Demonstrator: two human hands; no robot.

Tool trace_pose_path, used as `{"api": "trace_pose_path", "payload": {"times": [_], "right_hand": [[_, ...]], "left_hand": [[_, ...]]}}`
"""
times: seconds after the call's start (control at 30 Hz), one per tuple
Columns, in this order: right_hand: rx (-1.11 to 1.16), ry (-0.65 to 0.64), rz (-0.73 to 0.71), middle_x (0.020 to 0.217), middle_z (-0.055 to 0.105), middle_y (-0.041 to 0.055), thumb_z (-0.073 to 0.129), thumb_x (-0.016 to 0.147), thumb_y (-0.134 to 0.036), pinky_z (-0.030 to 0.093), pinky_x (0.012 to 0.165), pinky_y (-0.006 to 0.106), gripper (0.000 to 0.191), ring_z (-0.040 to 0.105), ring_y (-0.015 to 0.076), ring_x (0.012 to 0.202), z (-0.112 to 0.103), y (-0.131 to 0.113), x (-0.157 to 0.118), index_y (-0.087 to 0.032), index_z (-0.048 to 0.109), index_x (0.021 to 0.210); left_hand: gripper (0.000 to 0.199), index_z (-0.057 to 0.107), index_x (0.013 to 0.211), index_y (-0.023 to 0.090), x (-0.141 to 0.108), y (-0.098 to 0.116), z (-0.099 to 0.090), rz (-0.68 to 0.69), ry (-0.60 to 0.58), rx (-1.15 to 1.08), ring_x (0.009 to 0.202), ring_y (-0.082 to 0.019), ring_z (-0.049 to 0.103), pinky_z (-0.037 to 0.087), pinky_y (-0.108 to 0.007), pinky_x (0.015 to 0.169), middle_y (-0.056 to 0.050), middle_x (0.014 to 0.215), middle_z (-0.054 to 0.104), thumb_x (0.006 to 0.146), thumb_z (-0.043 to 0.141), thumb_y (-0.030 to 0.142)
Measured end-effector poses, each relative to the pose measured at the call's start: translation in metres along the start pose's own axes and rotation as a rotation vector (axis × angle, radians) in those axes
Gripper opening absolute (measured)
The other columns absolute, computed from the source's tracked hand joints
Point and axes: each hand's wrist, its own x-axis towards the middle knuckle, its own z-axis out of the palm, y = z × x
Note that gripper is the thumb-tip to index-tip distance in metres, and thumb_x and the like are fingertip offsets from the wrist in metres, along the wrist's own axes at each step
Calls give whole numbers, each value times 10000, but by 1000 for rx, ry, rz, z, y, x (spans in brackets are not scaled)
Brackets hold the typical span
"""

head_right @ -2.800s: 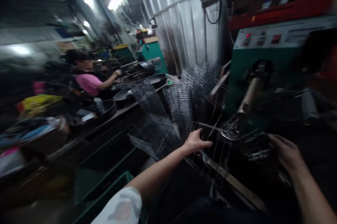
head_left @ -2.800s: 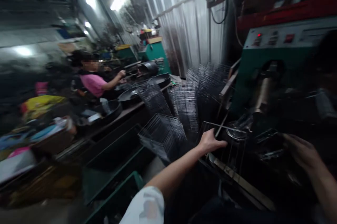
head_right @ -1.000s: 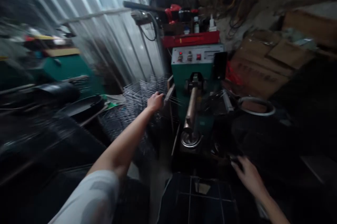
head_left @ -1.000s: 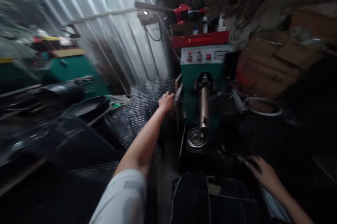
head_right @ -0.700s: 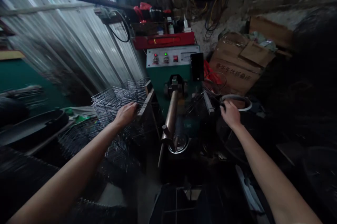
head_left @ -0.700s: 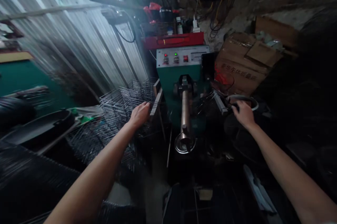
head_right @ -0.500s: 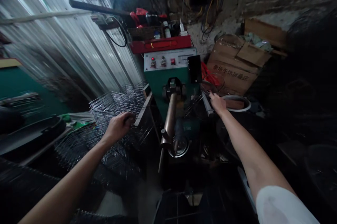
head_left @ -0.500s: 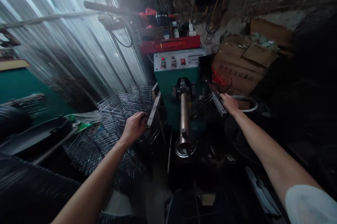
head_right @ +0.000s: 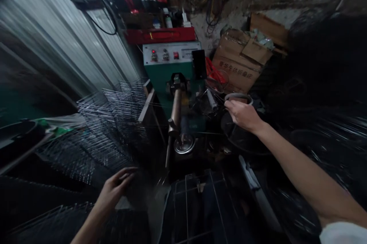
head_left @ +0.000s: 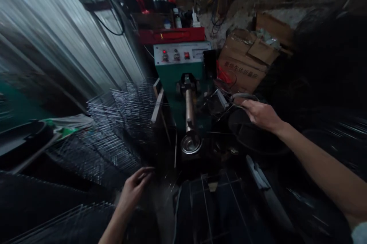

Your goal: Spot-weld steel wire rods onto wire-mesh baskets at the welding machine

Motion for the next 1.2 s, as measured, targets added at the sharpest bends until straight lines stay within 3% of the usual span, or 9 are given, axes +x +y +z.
{"api": "trace_pose_path", "payload": {"times": [0.13,0.2,0.27,0.37,0.5,0.6,0.73,0.97,1.2], "right_hand": [[92,183,-8,968,698,57,485,979,-342,505,746,318,205,679,218,820,-76,-40,-48,-222,602,1097],[217,207,116,891,697,42,533,963,-368,510,704,309,194,681,210,756,-86,-58,-77,-226,599,1075],[403,114,239,856,703,34,552,956,-391,519,680,296,193,694,210,755,-68,-75,-111,-227,603,1044],[632,-96,381,827,717,29,514,964,-413,528,647,292,212,709,216,748,-8,-103,-169,-232,609,1018],[614,-180,488,817,734,41,425,979,-411,546,680,350,274,717,252,739,51,-132,-224,-243,621,1070],[592,-146,500,1019,755,76,388,993,-398,562,802,384,341,723,285,948,57,-139,-236,-247,627,1184],[636,-167,468,1244,701,92,409,984,-390,540,954,421,411,652,296,1168,54,-135,-236,-227,612,1302],[740,-263,446,1337,645,119,427,970,-423,475,1062,455,498,597,285,1248,66,-117,-246,-178,603,1366],[697,-375,363,1150,708,115,467,963,-389,521,968,501,478,663,279,1049,72,-107,-264,-221,591,1392]], "left_hand": [[651,725,1117,243,-62,-31,30,-251,-77,-177,925,-289,689,543,-312,710,-69,946,758,629,781,669],[629,711,1151,234,-89,-32,51,-290,-87,-300,921,-258,683,532,-280,701,-63,958,745,680,768,647],[592,707,1162,218,-111,-25,75,-281,-99,-408,853,-213,669,503,-244,656,-55,902,722,740,734,632],[662,687,1214,192,-135,-11,107,-280,-157,-493,595,-135,560,399,-216,510,-31,749,666,788,646,698],[779,631,1313,168,-155,-5,126,-274,-186,-572,507,-120,511,407,-245,477,-49,745,677,822,523,763],[708,578,1381,184,-163,-10,127,-171,-143,-470,871,-197,691,551,-292,765,-103,1053,739,848,591,650],[597,581,1375,169,-160,-23,130,-25,-124,-243,1338,-259,529,400,-371,1147,-101,1414,599,845,652,435],[555,539,1415,156,-151,-32,133,71,-211,59,1381,-244,491,352,-387,1193,-88,1451,561,872,541,268],[616,497,1453,173,-150,-38,124,135,-325,224,1254,-276,603,446,-418,1104,-126,1330,654,847,583,246]]}}
